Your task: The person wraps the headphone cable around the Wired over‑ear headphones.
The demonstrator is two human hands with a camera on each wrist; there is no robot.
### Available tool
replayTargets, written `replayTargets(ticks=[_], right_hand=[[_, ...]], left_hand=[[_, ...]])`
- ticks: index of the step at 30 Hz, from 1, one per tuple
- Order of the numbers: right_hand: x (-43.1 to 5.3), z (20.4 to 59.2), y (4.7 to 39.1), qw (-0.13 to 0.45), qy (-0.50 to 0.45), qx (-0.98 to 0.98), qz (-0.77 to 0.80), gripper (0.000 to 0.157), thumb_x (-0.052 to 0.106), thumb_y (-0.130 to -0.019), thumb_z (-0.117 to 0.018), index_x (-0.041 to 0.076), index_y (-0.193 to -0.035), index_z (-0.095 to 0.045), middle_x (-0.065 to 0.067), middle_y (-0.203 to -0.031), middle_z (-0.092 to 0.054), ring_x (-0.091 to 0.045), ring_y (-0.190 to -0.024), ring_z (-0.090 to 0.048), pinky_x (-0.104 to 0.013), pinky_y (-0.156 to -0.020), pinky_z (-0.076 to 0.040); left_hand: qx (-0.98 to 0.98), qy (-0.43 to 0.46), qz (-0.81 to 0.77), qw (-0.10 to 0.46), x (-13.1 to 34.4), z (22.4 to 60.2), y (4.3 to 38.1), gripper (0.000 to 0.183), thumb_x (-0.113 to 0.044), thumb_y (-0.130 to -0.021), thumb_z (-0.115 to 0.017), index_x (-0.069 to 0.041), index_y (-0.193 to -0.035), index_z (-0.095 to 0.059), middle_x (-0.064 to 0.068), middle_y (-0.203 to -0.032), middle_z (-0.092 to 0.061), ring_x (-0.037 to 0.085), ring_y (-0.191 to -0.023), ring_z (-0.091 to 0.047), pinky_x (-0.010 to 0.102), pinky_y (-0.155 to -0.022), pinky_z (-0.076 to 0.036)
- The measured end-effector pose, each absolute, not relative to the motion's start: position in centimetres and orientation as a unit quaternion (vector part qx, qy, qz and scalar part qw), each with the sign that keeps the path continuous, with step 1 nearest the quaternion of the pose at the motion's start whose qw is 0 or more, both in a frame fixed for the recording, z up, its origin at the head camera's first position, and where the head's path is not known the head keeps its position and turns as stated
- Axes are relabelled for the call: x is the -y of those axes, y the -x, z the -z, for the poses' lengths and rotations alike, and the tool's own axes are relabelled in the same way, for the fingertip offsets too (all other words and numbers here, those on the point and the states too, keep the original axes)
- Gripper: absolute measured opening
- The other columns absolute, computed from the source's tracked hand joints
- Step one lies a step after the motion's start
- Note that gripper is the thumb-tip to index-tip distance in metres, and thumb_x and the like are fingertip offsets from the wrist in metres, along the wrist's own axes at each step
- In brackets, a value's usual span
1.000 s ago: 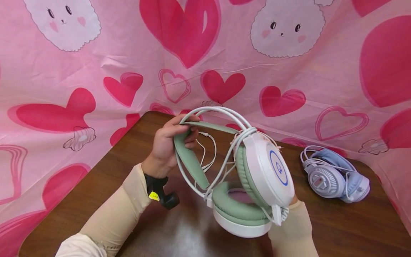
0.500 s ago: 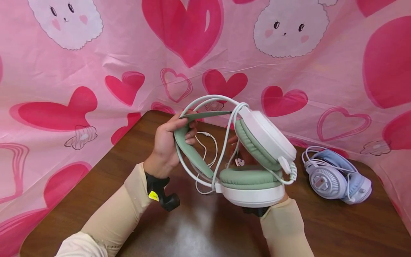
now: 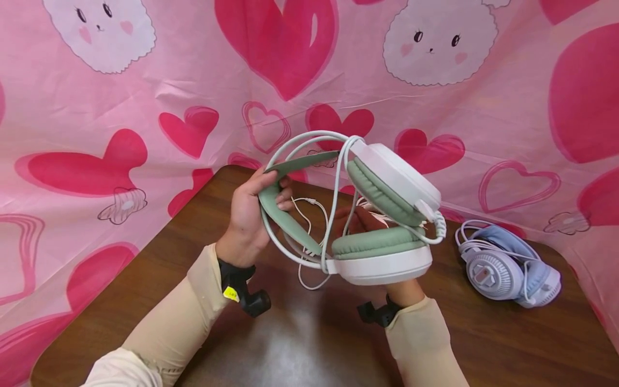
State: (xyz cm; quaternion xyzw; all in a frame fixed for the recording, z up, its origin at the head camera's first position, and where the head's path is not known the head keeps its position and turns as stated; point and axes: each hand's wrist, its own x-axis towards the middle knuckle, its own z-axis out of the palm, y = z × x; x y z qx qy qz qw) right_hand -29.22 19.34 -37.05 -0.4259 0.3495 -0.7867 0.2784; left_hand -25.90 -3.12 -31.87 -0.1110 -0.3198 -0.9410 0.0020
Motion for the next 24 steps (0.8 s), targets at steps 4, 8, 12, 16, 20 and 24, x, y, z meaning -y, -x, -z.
replayTargets(ticks=[4,8,12,16,20,24], right_hand=[[-18.7,37.1,28.7,0.303,0.383,-0.308,0.817,0.034,0.016,-0.105,-0.038,-0.006,-0.121,-0.058,-0.015,-0.098,-0.069,-0.024,-0.085,-0.067,-0.031,-0.075,-0.055],[-18.1,37.0,27.1,0.176,0.406,-0.446,0.778,0.029,0.003,-0.104,-0.035,0.001,-0.122,-0.058,-0.003,-0.094,-0.066,-0.014,-0.081,-0.062,-0.023,-0.069,-0.053],[-18.0,36.9,25.8,0.071,0.357,-0.599,0.713,0.022,0.0,-0.102,-0.043,0.004,-0.117,-0.059,0.002,-0.097,-0.063,-0.011,-0.085,-0.059,-0.021,-0.071,-0.049],[-17.9,36.8,25.5,0.008,0.329,-0.702,0.632,0.018,0.005,-0.101,-0.049,0.0,-0.116,-0.057,0.0,-0.099,-0.063,-0.012,-0.084,-0.06,-0.022,-0.074,-0.049],[-17.5,36.8,25.6,0.016,0.325,-0.705,0.63,0.023,0.016,-0.102,-0.051,-0.002,-0.116,-0.056,-0.005,-0.083,-0.06,-0.015,-0.072,-0.059,-0.026,-0.063,-0.052],[-17.3,36.8,25.6,0.038,0.328,-0.673,0.662,0.019,0.009,-0.1,-0.053,-0.003,-0.114,-0.057,-0.008,-0.078,-0.059,-0.019,-0.067,-0.06,-0.029,-0.059,-0.053]], left_hand=[[0.323,0.106,0.94,0.016,3.2,31.9,26.0,0.015,-0.008,-0.099,-0.038,-0.009,-0.09,-0.051,0.005,-0.084,-0.042,0.011,-0.058,-0.033,0.019,-0.053,-0.035],[0.331,0.096,0.938,0.029,3.2,31.9,26.0,0.014,-0.009,-0.099,-0.041,-0.009,-0.09,-0.051,0.005,-0.085,-0.043,0.012,-0.06,-0.034,0.02,-0.054,-0.035],[0.329,0.092,0.939,0.042,3.2,31.9,26.1,0.014,-0.008,-0.099,-0.042,-0.008,-0.095,-0.056,0.005,-0.085,-0.044,0.012,-0.061,-0.036,0.019,-0.054,-0.035],[0.327,0.09,0.939,0.056,3.3,32.0,26.0,0.014,-0.008,-0.1,-0.044,-0.007,-0.103,-0.057,0.006,-0.085,-0.043,0.013,-0.061,-0.036,0.02,-0.055,-0.036],[0.33,0.088,0.938,0.063,3.4,32.0,26.0,0.016,-0.009,-0.1,-0.044,-0.006,-0.108,-0.057,0.006,-0.086,-0.042,0.013,-0.062,-0.036,0.02,-0.056,-0.037],[0.337,0.091,0.934,0.073,3.4,32.1,26.1,0.016,-0.009,-0.1,-0.045,-0.005,-0.109,-0.058,0.006,-0.085,-0.042,0.013,-0.062,-0.037,0.021,-0.058,-0.039]])
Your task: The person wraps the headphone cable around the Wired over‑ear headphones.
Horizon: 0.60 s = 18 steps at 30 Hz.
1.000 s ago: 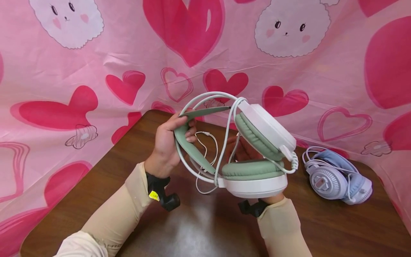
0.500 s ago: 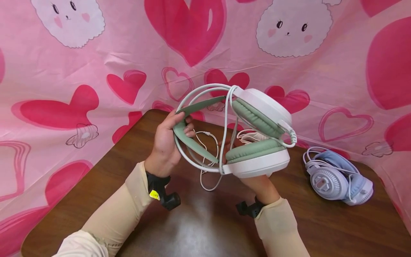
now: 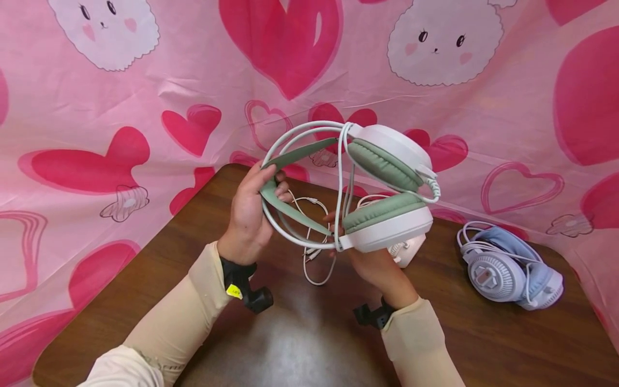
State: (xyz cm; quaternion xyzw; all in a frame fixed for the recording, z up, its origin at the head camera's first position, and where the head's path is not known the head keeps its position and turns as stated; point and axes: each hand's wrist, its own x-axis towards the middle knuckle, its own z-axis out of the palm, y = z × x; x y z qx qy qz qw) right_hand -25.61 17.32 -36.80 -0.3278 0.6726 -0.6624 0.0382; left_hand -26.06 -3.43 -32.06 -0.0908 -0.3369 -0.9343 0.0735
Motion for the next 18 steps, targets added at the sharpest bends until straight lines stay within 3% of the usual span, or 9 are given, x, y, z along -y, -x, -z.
replayTargets(ticks=[7,12,18], right_hand=[[-17.6,36.74,25.25,0.007,0.346,-0.751,0.562,0.023,-0.006,-0.096,-0.051,-0.004,-0.118,-0.053,-0.01,-0.076,-0.061,-0.024,-0.068,-0.062,-0.031,-0.065,-0.052],[-17.53,37.07,25.3,0.026,0.366,-0.737,0.568,0.023,-0.007,-0.098,-0.047,-0.009,-0.119,-0.054,-0.013,-0.08,-0.057,-0.026,-0.07,-0.059,-0.034,-0.068,-0.051],[-17.59,37.3,25.33,0.025,0.356,-0.763,0.54,0.024,-0.003,-0.098,-0.049,-0.005,-0.121,-0.057,-0.008,-0.078,-0.059,-0.021,-0.072,-0.059,-0.03,-0.069,-0.049]], left_hand=[[0.328,0.099,0.934,0.103,3.71,31.91,26.31,0.012,-0.008,-0.1,-0.045,-0.006,-0.103,-0.057,0.005,-0.083,-0.041,0.013,-0.063,-0.038,0.022,-0.057,-0.039],[0.322,0.103,0.932,0.132,4.0,31.78,26.48,0.011,-0.006,-0.099,-0.045,-0.007,-0.097,-0.056,0.004,-0.08,-0.042,0.014,-0.064,-0.038,0.023,-0.057,-0.039],[0.321,0.107,0.929,0.149,4.3,31.76,26.65,0.009,-0.005,-0.098,-0.047,-0.007,-0.096,-0.056,0.003,-0.081,-0.042,0.014,-0.064,-0.039,0.023,-0.058,-0.041]])
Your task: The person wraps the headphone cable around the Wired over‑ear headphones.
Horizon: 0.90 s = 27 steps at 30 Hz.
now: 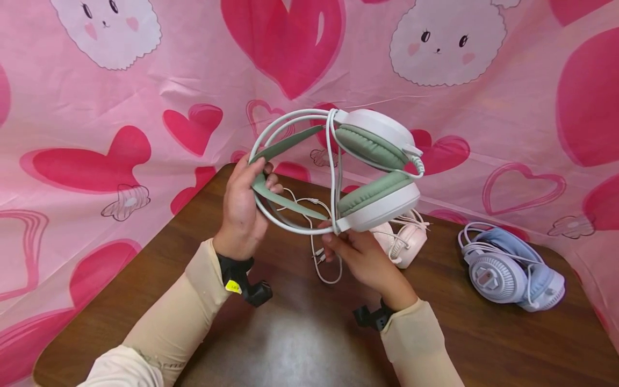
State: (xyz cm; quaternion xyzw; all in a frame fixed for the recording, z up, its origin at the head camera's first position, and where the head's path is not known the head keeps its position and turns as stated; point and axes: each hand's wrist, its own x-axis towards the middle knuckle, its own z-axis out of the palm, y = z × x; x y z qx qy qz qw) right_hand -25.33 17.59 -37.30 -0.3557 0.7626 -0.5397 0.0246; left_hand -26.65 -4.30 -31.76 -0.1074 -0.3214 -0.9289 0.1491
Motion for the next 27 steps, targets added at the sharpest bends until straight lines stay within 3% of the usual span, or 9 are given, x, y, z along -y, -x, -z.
replayTargets(ticks=[11,18,27], right_hand=[[-17.3,36.98,25.27,0.018,0.353,-0.782,0.514,0.018,0.0,-0.099,-0.049,-0.002,-0.115,-0.057,-0.003,-0.074,-0.06,-0.02,-0.069,-0.059,-0.028,-0.066,-0.048],[-17.22,36.67,24.99,0.011,0.344,-0.803,0.486,0.011,0.006,-0.099,-0.052,0.003,-0.094,-0.062,0.002,-0.073,-0.061,-0.018,-0.07,-0.06,-0.027,-0.069,-0.047],[-17.15,36.65,24.93,0.022,0.348,-0.796,0.494,0.011,0.004,-0.1,-0.051,0.003,-0.101,-0.061,0.001,-0.073,-0.061,-0.018,-0.07,-0.06,-0.032,-0.067,-0.049]], left_hand=[[0.329,0.101,0.925,0.159,4.06,31.6,26.68,0.012,-0.004,-0.098,-0.048,-0.006,-0.105,-0.059,0.004,-0.082,-0.043,0.013,-0.065,-0.039,0.022,-0.06,-0.041],[0.333,0.099,0.92,0.182,4.22,31.61,26.79,0.017,-0.003,-0.098,-0.05,-0.003,-0.11,-0.061,0.005,-0.084,-0.044,0.014,-0.065,-0.04,0.023,-0.061,-0.043],[0.349,0.097,0.909,0.204,4.3,31.66,26.8,0.019,-0.002,-0.097,-0.051,0.0,-0.114,-0.061,0.005,-0.083,-0.044,0.014,-0.066,-0.041,0.023,-0.06,-0.044]])
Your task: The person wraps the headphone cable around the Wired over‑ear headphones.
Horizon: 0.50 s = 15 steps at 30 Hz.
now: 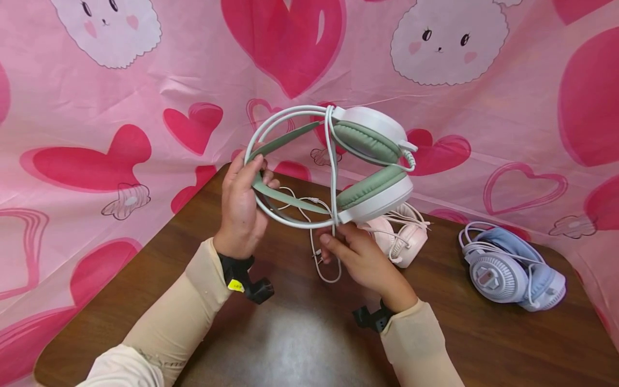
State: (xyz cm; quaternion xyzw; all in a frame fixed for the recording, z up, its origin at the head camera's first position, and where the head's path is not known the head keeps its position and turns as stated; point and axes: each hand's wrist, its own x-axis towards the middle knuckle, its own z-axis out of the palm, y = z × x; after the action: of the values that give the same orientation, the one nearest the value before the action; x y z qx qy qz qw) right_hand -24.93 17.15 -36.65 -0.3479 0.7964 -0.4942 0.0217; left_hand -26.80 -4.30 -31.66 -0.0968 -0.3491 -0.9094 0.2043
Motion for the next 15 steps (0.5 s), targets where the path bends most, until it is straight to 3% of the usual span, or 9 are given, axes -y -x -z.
replayTargets(ticks=[11,15], right_hand=[[-16.9,36.4,25.1,0.053,0.356,-0.796,0.487,0.013,0.008,-0.1,-0.052,0.009,-0.089,-0.06,0.001,-0.073,-0.061,-0.018,-0.071,-0.059,-0.031,-0.064,-0.049],[-16.9,36.3,25.0,0.071,0.354,-0.795,0.487,0.012,0.008,-0.1,-0.052,0.006,-0.091,-0.06,0.0,-0.073,-0.061,-0.019,-0.07,-0.06,-0.034,-0.064,-0.05]], left_hand=[[0.37,0.097,0.886,0.261,5.3,31.6,27.3,0.021,-0.003,-0.097,-0.053,-0.002,-0.115,-0.064,0.008,-0.085,-0.045,0.016,-0.066,-0.042,0.025,-0.063,-0.045],[0.37,0.102,0.878,0.286,5.7,31.5,27.6,0.02,-0.004,-0.097,-0.053,-0.002,-0.113,-0.065,0.007,-0.079,-0.044,0.017,-0.066,-0.042,0.025,-0.062,-0.045]])
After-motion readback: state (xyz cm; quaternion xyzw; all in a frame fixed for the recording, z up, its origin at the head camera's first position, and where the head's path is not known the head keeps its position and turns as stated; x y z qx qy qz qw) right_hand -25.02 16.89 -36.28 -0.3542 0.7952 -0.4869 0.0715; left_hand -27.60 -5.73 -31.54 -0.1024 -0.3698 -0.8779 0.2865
